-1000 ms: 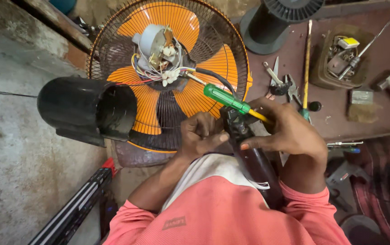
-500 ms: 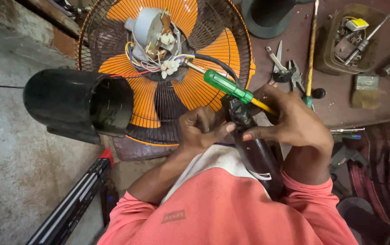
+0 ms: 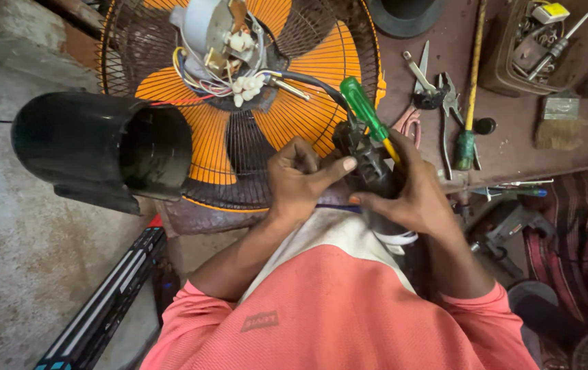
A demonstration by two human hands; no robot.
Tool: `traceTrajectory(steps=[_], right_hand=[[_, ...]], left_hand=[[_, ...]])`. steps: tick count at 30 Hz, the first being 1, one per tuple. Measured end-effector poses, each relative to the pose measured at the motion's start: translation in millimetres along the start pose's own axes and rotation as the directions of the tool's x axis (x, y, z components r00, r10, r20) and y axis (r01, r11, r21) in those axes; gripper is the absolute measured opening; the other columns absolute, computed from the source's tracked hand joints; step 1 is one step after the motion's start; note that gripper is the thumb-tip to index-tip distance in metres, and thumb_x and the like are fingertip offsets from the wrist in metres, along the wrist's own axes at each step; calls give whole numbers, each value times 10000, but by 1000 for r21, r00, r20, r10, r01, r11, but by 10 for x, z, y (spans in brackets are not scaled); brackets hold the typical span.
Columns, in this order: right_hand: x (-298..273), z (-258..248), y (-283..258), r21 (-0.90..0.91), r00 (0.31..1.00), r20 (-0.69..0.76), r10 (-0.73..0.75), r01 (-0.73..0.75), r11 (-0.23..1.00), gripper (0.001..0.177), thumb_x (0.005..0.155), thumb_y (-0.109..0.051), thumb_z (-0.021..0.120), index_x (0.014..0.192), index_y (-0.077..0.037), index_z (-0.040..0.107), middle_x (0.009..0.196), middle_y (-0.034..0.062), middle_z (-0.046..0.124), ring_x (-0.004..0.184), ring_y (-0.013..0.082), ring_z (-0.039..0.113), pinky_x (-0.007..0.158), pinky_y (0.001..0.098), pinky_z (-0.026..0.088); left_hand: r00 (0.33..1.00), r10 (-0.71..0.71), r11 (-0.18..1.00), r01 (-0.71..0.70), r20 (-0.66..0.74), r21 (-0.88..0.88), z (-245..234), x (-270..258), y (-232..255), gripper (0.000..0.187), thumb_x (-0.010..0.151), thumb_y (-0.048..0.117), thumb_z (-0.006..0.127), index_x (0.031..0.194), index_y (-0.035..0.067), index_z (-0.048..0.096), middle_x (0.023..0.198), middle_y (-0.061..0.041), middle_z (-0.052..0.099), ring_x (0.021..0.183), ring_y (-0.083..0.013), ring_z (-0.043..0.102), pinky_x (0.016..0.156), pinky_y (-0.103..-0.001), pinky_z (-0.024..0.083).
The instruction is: The person disassembles a standing electric fan, removing the rear motor housing and using a screwdriver to detach internal components. They then work on the fan's neck joint, using a screwdriver to loosen and adjust the mounting hardware.
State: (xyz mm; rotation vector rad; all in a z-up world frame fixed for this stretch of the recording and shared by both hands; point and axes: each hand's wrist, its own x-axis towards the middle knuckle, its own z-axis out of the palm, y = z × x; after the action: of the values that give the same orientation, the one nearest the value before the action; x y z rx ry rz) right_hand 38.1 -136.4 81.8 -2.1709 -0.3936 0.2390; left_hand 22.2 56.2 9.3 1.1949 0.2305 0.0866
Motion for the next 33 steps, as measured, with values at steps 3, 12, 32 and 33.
traceTrajectory(steps=[3,12,32,33], right_hand=[[-63,83,109,-124,989,-92,114,-125,984,1083,616,-317,979,1483,12,419,1331,236,671,1203,309,688,1018,410,535],[-400,42,339,-281,969,-64,238,-246,928,1249,469,-453,1005,1412,69,376,1280,330,585,1173,448,608,975,497,491],[-590,-244,800,388,964,194,181,-245,888,1246,595,-301,945,1564,-22,213,1379,179,536,1278,268,551,1073,364,447],[-605,-256,881,489,964,226,137,-234,840,1236,616,-302,938,1591,-18,232,1407,170,518,1307,259,534,1087,354,444]], left_hand=[[998,-51,996,53,-32,70,34,13,-8,484,783,115,919,680,154,447,630,104,421,585,-10,328,522,-219,289],[995,43,980,-25,-85,198,62,122,26,506,774,176,939,689,148,440,642,106,416,584,-14,312,516,-214,263],[946,-22,980,84,322,-182,315,-36,-146,685,942,244,796,1453,62,378,1268,-87,559,1184,-188,603,1069,-338,525],[917,-39,978,117,397,-174,321,-42,-160,800,916,276,805,1511,65,314,1310,-110,541,1217,-228,596,1092,-375,513]])
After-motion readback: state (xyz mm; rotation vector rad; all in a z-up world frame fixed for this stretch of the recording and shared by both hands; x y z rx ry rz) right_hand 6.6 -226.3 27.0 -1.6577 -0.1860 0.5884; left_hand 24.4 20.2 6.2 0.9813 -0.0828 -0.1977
